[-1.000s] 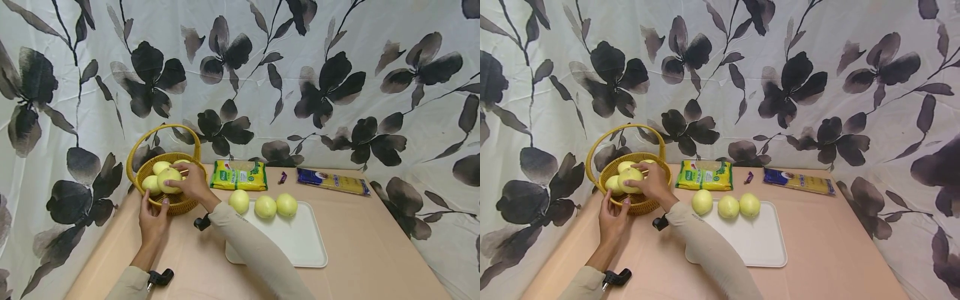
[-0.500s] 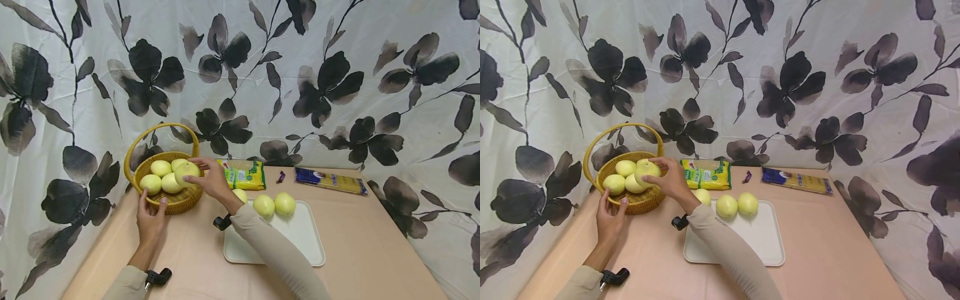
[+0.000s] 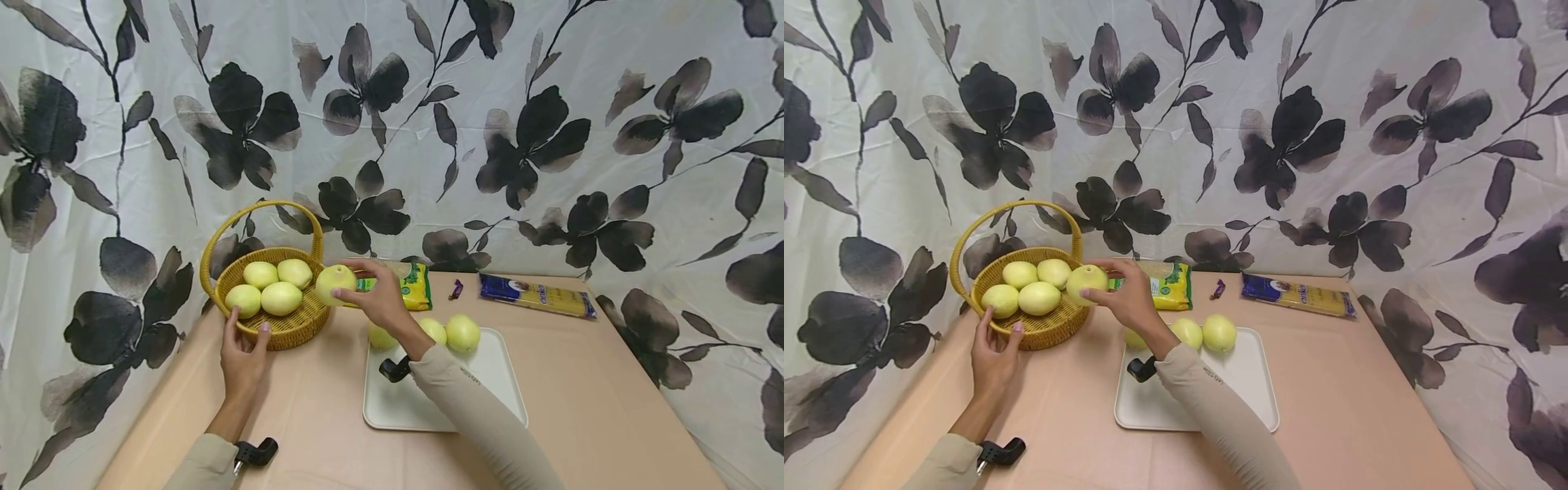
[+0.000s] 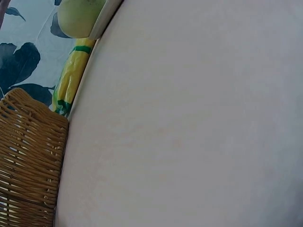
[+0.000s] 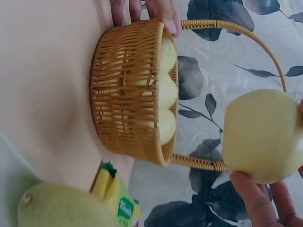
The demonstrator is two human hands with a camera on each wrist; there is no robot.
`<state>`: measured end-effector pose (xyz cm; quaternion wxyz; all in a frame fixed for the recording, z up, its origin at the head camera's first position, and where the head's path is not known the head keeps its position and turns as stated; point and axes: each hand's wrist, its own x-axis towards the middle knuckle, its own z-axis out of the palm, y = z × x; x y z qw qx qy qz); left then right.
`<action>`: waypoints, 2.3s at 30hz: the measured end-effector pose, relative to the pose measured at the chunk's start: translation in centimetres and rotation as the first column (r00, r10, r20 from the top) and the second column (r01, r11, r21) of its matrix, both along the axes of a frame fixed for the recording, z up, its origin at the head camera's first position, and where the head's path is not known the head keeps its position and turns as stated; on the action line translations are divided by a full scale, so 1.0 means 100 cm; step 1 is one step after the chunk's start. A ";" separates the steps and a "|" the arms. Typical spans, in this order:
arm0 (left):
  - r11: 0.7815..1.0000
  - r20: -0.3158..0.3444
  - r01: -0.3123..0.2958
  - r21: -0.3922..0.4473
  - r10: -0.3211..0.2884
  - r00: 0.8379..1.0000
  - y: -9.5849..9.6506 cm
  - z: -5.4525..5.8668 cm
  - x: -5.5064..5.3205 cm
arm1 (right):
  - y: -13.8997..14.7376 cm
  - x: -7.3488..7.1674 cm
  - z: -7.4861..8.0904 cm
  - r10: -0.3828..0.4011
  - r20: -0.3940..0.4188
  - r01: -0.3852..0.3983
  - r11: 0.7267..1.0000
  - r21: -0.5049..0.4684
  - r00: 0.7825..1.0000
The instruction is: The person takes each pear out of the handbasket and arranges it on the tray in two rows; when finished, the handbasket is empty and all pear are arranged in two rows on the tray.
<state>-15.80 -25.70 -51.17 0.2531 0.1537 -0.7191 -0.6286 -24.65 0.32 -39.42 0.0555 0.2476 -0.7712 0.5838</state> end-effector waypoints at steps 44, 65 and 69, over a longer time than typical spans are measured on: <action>1.000 0.008 0.011 -0.007 -0.011 1.000 -0.002 0.000 -0.001 | 0.170 0.046 0.009 -0.207 0.007 0.207 0.978 -0.015 0.978; 1.000 0.008 0.020 0.010 -0.020 1.000 0.000 0.002 -0.002 | 0.247 0.051 -0.012 -0.384 -0.006 0.384 0.921 0.061 0.923; 1.000 0.016 0.017 0.010 -0.017 1.000 0.000 0.004 0.000 | 0.258 0.050 -0.023 -0.409 0.007 0.407 0.908 0.102 0.912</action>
